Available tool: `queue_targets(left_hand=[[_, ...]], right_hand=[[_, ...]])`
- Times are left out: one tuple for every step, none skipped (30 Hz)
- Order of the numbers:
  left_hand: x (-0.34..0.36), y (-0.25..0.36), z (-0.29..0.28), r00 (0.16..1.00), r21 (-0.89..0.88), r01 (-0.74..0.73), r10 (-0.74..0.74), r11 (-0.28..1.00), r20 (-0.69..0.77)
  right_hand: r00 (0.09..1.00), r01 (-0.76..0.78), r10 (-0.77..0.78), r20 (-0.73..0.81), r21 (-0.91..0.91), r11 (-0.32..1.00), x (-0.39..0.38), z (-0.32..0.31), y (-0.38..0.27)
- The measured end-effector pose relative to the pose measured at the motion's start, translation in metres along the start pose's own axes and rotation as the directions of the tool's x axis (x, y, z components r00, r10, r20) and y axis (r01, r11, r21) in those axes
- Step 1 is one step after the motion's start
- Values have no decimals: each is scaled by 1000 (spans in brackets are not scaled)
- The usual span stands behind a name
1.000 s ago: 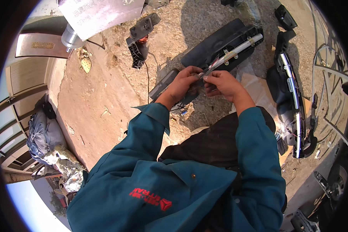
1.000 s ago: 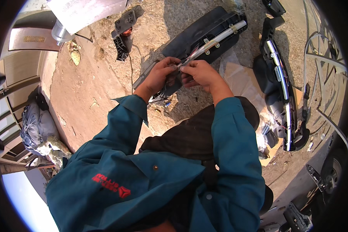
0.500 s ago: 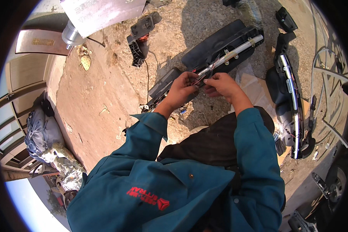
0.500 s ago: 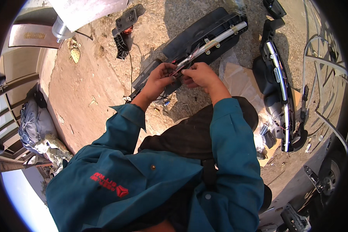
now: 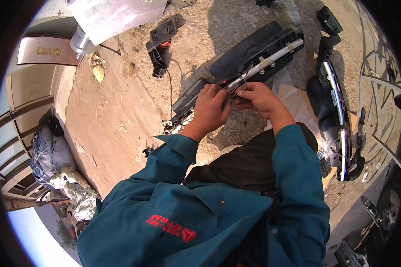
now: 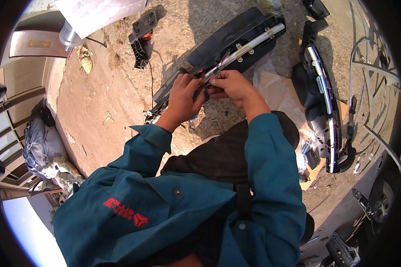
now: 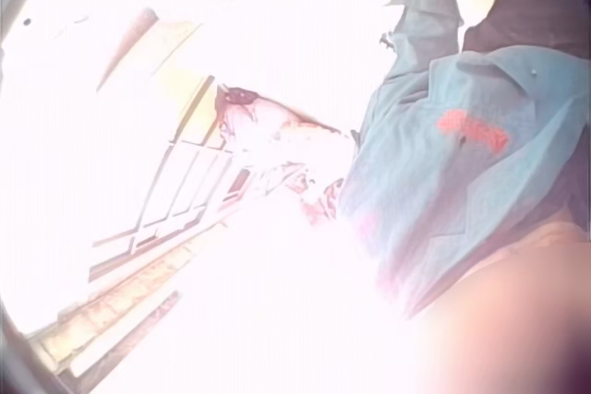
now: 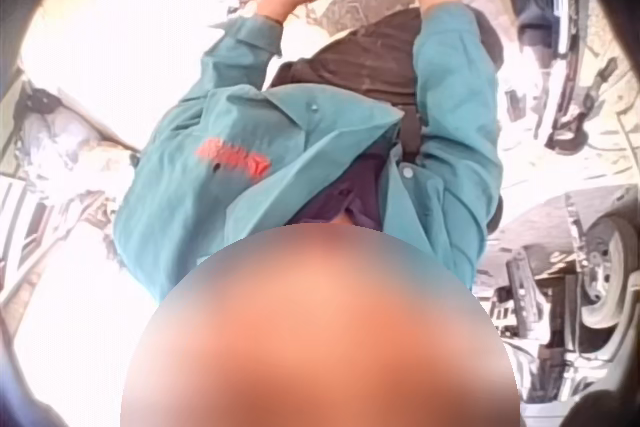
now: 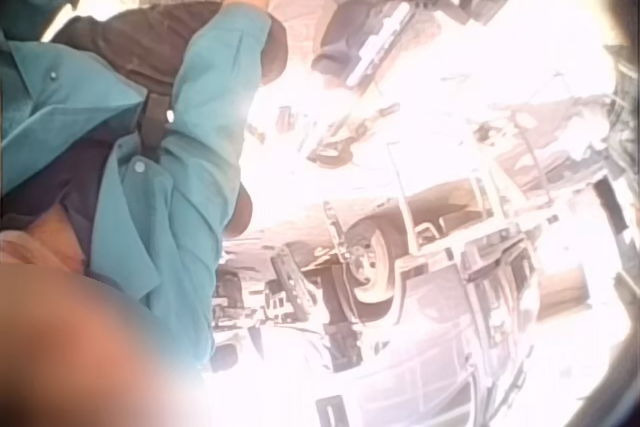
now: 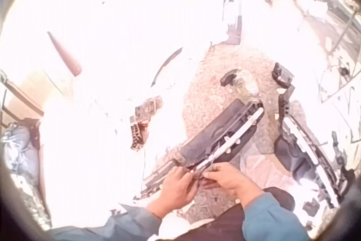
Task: The person kneels on the ground and uses a screwdriver and a power drill to disassemble a car bumper. They remove screws, detach a chrome trim piece, and then work on the internal wiring and components of the bumper assembly.
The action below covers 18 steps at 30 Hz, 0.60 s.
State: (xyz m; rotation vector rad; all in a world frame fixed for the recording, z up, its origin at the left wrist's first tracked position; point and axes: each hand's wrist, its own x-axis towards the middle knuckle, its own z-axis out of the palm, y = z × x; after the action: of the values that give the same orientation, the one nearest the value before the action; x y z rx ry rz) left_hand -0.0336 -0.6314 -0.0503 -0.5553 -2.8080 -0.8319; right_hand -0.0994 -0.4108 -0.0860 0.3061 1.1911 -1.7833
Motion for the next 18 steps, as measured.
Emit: queue_targets(left_hand=[[0, 1, 0, 1000, 13, -2, 2, 1000, 10], [3, 4, -1, 1000, 23, -8, 7, 1000, 19], [5, 5, -1, 1000, 32, -13, 12, 999, 28], [6, 4, 0, 999, 40, -17, 15, 999, 35], [6, 3, 1, 999, 49, -20, 18, 999, 41], [7, 3, 1, 999, 58, -23, 20, 998, 48], [6, 3, 1, 998, 77, -23, 18, 997, 59], [7, 4, 1, 997, 96, -24, 17, 995, 70], [8, 5, 1, 997, 115, -25, 16, 993, 82], [8, 4, 2, 995, 113, -32, 21, 993, 93], [9, 2, 4, 994, 111, -37, 25, 993, 105], [9, 1, 5, 993, 109, -42, 29, 993, 118], [9, -1, 6, 991, 113, -44, 29, 993, 131], [11, -1, 6, 989, 115, -45, 28, 992, 144], [12, -1, 5, 987, 117, -47, 28, 992, 157], [13, -1, 6, 982, 103, -38, 18, 994, 189], [16, 0, 4, 975, 92, -28, 7, 995, 221], [18, 1, 3, 968, 81, -18, -3, 997, 252]], right_hand=[[1000, 0, 0, 6, 10, 1000, 0, 1, -1], [1000, 2, -2, 8, 20, 1000, -1, 1, -1], [1000, 8, -8, 17, 23, 1000, 0, -1, 0], [1000, 13, -14, 25, 26, 1000, 1, -2, 1], [999, 19, -20, 35, 29, 999, 2, -4, 2], [998, 27, -29, 47, 41, 999, 3, -5, 4], [997, 35, -39, 59, 54, 998, 4, -7, 6], [996, 45, -50, 71, 66, 997, 5, -8, 6], [996, 54, -58, 74, 59, 997, 5, -9, 6], [995, 63, -67, 77, 52, 997, 6, -11, 6], [994, 71, -75, 80, 45, 996, 5, -11, 6], [995, 72, -74, 72, 29, 997, 5, -10, 6], [995, 73, -74, 65, 12, 997, 5, -10, 6], [996, 73, -73, 57, -5, 997, 5, -10, 6], [996, 76, -75, 56, -13, 997, 5, -10, 6], [995, 79, -77, 55, -22, 997, 4, -11, 5], [995, 81, -79, 58, -31, 996, 4, -11, 5], [995, 84, -82, 63, -31, 996, 5, -11, 5]])
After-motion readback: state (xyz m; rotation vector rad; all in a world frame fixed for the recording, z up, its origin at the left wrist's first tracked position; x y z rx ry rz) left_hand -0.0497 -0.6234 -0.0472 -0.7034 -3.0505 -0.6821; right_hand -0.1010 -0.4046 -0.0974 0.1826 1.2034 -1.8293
